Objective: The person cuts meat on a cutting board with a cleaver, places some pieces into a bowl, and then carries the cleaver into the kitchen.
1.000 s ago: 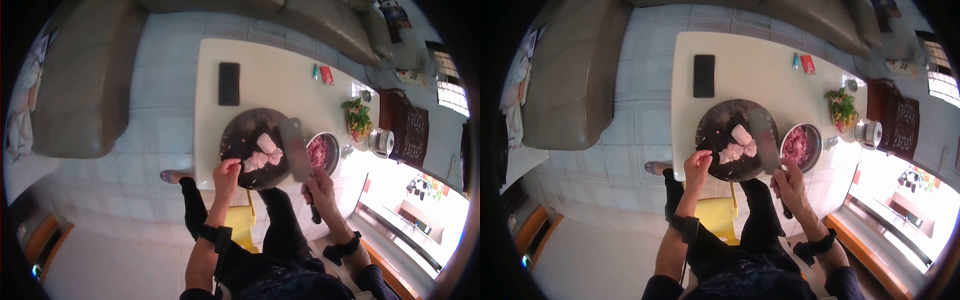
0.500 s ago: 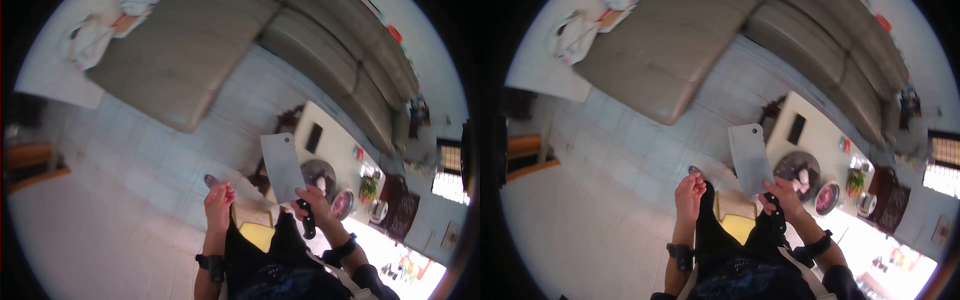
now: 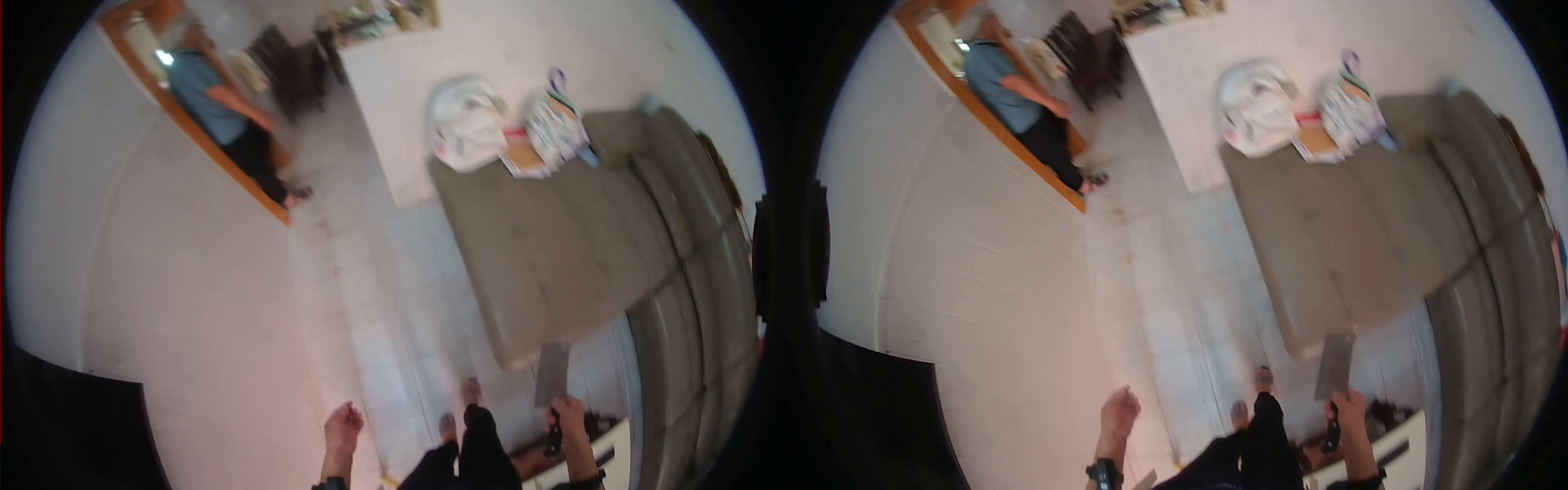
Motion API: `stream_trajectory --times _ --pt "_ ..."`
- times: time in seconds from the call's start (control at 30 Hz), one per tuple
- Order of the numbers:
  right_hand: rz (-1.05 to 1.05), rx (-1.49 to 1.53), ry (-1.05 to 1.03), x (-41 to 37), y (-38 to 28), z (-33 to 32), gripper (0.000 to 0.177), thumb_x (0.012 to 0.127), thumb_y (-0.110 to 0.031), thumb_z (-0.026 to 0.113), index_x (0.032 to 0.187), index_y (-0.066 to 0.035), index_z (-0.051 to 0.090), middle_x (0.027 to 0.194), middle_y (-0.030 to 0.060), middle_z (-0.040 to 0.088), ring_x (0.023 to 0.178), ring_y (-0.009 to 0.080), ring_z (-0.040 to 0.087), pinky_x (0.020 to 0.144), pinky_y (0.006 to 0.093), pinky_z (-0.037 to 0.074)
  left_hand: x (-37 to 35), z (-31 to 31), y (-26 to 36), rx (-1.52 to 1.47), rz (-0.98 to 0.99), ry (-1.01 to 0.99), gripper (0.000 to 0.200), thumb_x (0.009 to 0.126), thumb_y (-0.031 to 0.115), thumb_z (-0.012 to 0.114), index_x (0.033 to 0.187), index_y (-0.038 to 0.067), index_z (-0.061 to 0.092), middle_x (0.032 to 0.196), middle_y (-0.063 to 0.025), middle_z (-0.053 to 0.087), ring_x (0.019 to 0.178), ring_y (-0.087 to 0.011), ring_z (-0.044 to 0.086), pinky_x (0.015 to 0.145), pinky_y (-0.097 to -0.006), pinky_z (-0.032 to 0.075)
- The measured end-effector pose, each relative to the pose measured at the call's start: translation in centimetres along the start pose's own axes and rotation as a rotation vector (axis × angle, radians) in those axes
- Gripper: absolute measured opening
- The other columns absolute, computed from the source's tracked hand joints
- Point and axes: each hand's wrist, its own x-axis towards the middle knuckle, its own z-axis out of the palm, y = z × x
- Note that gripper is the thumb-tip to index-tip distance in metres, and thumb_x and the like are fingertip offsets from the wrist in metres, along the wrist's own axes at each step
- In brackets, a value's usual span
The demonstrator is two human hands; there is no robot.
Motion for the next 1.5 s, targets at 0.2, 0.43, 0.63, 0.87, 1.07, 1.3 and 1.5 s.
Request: stream_trajectory --times 0.2,0.43,0.63,0.87,1.07,1.3,1.5 --pt "-0.082 -0.077 -0.125 11.0 -9.1 8.9 0.01 0.081 -0.004 0.055 0.074 -0.002 0.047 0.058 0.0089 0.053 0.044 0.0146 0.049 0.038 0.0317 0.045 4.8 5.3 5.2 -0.163 0.115 -0.05 0.022 0.091 0.013 0.053 0.107 -0.003 0.056 0.082 -0.0098 0.059 0.073 -0.0221 0.059 0.06 -0.0334 0.048" --pt "-0.116 -0.444 -0.515 19.0 -21.6 31.5 0.01 0.083 -0.006 0.058 0.081 0.002 0.052 0.064 0.0098 0.056 0.05 0.0137 0.052 0.042 0.0314 0.046 11.1 3.4 10.8 -0.215 0.24 0.106 0.02 0.089 0.012 0.056 0.105 -0.001 0.057 0.082 -0.009 0.059 0.073 -0.0232 0.057 0.062 -0.0349 0.047" --pt "-0.121 -0.526 -0.752 22.2 -27.1 51.2 0.012 0.087 -0.009 0.057 0.086 0.003 0.057 0.069 0.0086 0.059 0.053 0.0129 0.054 0.047 0.0289 0.048 17.3 4.0 19.8 -0.316 0.226 0.296 0.026 0.092 0.016 0.056 0.113 0.002 0.058 0.091 -0.0072 0.059 0.08 -0.0207 0.055 0.07 -0.033 0.048" --pt "-0.142 -0.495 -0.763 27.8 -35.8 63.9 0.014 0.087 -0.009 0.058 0.08 0.003 0.058 0.067 0.0083 0.059 0.051 0.0114 0.053 0.046 0.0285 0.048 29.8 14.3 36.3 -0.135 0.381 0.213 0.023 0.092 0.015 0.055 0.112 0.002 0.058 0.09 -0.0058 0.058 0.078 -0.0199 0.054 0.07 -0.0324 0.047" --pt "-0.167 -0.499 -0.68 36.5 -45.0 74.5 0.013 0.086 -0.006 0.055 0.078 0.004 0.058 0.067 0.0084 0.06 0.051 0.0106 0.053 0.044 0.0271 0.049 41.1 24.0 46.7 -0.376 0.329 0.06 0.021 0.089 0.011 0.056 0.107 -0.001 0.057 0.083 -0.0096 0.06 0.073 -0.023 0.057 0.061 -0.0352 0.047" --pt "-0.208 -0.493 -1.048 40.1 -54.3 94.5 0.012 0.088 -0.008 0.057 0.082 0.002 0.057 0.068 0.0066 0.058 0.051 0.0103 0.053 0.047 0.0269 0.048 45.6 33.2 57.5 -0.26 0.403 0.187 0.024 0.089 0.011 0.057 0.108 -0.004 0.056 0.086 -0.0114 0.061 0.074 -0.0219 0.059 0.061 -0.0329 0.048" --pt "-0.162 -0.614 -1.275 44.2 -59.4 109.6 0.012 0.09 -0.008 0.054 0.084 0.002 0.056 0.073 0.0063 0.059 0.055 0.0091 0.052 0.048 0.0261 0.047 55.2 35.2 65.0 -0.299 0.423 0.17 0.022 0.09 0.012 0.059 0.108 -0.002 0.06 0.084 -0.0096 0.063 0.073 -0.0197 0.062 0.063 -0.0297 0.051"
